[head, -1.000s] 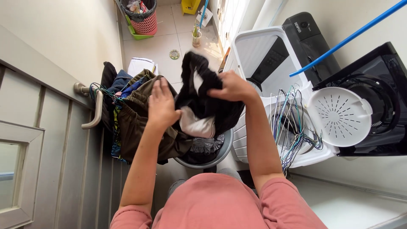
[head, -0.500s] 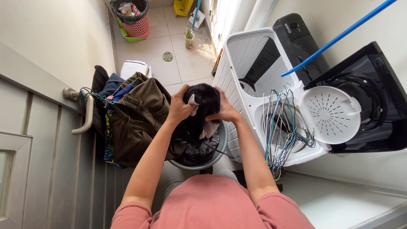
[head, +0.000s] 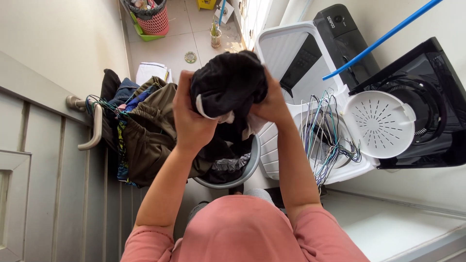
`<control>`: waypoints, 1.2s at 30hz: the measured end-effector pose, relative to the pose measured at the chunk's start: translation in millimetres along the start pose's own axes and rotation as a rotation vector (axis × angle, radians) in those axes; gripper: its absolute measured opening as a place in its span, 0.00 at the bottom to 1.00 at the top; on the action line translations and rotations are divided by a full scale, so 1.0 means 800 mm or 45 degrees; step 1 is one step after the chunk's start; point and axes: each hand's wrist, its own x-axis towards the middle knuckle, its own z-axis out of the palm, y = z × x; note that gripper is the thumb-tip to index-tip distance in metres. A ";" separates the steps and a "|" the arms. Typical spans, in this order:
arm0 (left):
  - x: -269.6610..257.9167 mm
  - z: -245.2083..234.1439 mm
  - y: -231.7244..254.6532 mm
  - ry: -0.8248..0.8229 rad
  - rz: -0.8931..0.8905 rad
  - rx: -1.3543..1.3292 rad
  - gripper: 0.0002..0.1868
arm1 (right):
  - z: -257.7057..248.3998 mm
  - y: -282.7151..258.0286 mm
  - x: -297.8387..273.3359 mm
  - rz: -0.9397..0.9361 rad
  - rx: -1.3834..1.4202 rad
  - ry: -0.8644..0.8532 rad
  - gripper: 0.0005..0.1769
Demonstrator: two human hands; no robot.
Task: Hanging washed clothes on hangers in a laundry area.
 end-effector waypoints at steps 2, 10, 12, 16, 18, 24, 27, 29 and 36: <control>0.002 -0.011 0.003 -0.060 0.053 0.283 0.28 | -0.022 -0.025 0.017 0.100 0.114 -0.164 0.51; 0.009 -0.050 -0.117 -0.508 -0.344 1.546 0.31 | -0.068 0.026 -0.003 0.632 0.273 -0.127 0.27; -0.015 -0.048 -0.173 -0.584 -0.431 1.605 0.34 | -0.054 0.035 -0.009 0.662 -0.024 -0.001 0.19; -0.066 -0.061 -0.295 -0.529 -0.345 1.663 0.26 | -0.020 0.060 -0.025 0.817 -0.349 0.115 0.23; -0.073 -0.065 -0.307 -0.454 -0.394 1.654 0.19 | -0.010 0.065 -0.038 1.051 -0.733 -0.006 0.29; -0.079 -0.055 -0.347 -0.495 -0.781 0.645 0.16 | 0.000 0.233 -0.171 1.052 -0.790 -0.286 0.27; -0.074 -0.021 -0.327 -0.595 -0.924 0.229 0.19 | 0.002 0.282 -0.227 1.001 -0.737 -0.176 0.27; -0.073 0.010 -0.311 -0.652 -0.971 0.147 0.19 | -0.011 0.257 -0.224 1.035 -0.656 -0.128 0.25; -0.107 0.099 -0.338 -0.752 -0.923 0.578 0.19 | -0.094 0.216 -0.263 0.998 -0.645 0.639 0.11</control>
